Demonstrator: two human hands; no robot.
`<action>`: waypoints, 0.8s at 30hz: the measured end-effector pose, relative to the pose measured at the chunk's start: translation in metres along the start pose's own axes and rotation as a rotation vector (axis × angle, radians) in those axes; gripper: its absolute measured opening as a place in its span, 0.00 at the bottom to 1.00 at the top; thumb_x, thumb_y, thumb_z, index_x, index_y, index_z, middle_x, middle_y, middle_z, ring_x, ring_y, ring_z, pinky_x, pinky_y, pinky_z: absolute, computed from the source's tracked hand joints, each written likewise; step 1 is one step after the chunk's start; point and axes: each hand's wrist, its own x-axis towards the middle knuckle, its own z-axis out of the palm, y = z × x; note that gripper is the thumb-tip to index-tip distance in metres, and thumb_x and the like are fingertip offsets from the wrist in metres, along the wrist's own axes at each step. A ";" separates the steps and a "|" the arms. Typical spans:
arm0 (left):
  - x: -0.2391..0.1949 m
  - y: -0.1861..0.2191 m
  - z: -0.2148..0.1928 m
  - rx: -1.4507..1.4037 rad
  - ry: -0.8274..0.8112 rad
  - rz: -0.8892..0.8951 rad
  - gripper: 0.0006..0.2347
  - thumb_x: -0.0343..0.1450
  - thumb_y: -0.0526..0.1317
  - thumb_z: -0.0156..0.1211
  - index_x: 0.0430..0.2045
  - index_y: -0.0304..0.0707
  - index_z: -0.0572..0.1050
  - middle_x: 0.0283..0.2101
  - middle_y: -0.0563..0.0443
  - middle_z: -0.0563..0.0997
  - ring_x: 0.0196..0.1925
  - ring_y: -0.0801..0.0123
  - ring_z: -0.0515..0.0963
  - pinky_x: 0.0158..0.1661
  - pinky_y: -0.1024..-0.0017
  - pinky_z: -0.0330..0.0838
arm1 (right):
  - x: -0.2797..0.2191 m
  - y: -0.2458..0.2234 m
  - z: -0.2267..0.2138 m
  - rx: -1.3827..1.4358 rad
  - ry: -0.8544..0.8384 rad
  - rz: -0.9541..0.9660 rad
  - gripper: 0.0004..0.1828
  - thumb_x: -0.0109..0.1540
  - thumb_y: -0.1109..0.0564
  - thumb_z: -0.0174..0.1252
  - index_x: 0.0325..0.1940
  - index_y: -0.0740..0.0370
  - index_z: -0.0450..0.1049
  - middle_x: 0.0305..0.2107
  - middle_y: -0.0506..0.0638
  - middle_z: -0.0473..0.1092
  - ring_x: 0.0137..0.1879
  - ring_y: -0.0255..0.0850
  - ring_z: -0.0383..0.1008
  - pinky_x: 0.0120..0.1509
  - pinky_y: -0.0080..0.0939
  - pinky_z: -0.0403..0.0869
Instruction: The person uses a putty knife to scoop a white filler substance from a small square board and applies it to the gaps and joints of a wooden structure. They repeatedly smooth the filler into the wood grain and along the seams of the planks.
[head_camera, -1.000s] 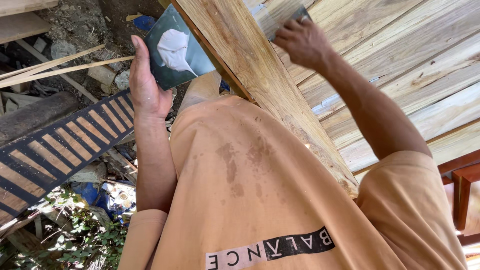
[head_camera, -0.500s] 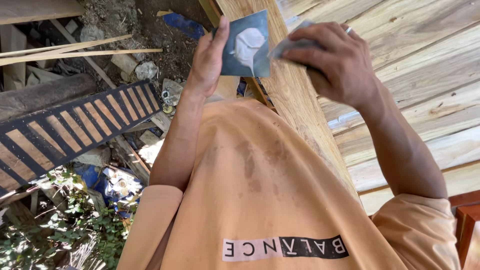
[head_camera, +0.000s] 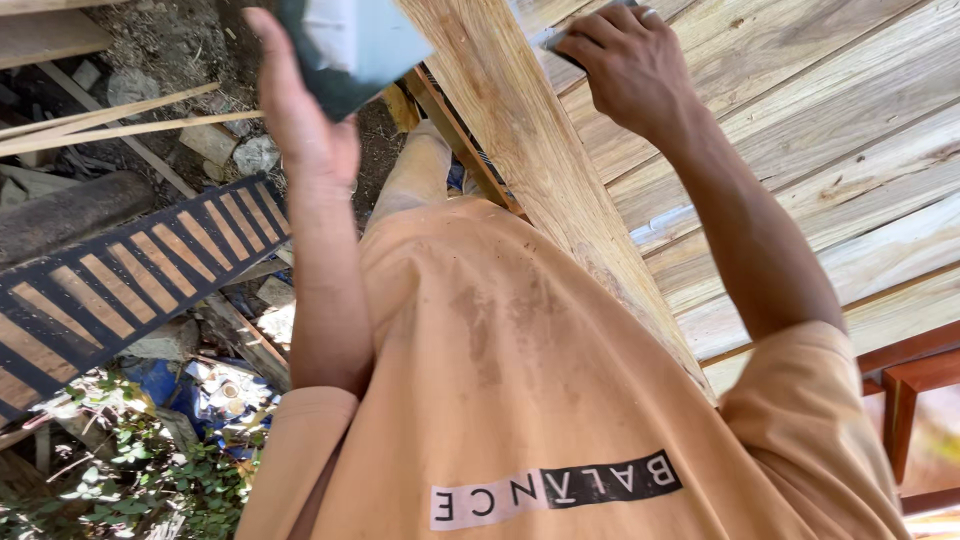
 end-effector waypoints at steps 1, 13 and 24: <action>0.000 0.003 -0.012 0.000 0.010 0.011 0.28 0.77 0.66 0.55 0.45 0.33 0.70 0.42 0.48 0.70 0.44 0.62 0.73 0.46 0.60 0.74 | 0.009 0.008 0.024 -0.060 0.008 -0.003 0.22 0.69 0.61 0.55 0.67 0.49 0.75 0.63 0.45 0.73 0.66 0.40 0.70 0.69 0.48 0.69; -0.043 0.021 -0.073 -0.133 0.168 -0.127 0.30 0.75 0.60 0.53 0.64 0.35 0.67 0.64 0.45 0.76 0.67 0.56 0.77 0.59 0.54 0.80 | -0.008 -0.008 0.105 -0.183 0.089 0.036 0.34 0.62 0.63 0.58 0.75 0.52 0.68 0.67 0.44 0.66 0.72 0.42 0.62 0.77 0.48 0.59; -0.042 0.013 -0.044 -0.062 0.009 -0.114 0.31 0.76 0.60 0.55 0.66 0.32 0.66 0.64 0.45 0.75 0.67 0.61 0.77 0.66 0.58 0.78 | 0.017 0.021 0.087 -0.037 -0.105 0.003 0.21 0.70 0.59 0.58 0.68 0.52 0.73 0.60 0.48 0.73 0.63 0.42 0.71 0.70 0.49 0.66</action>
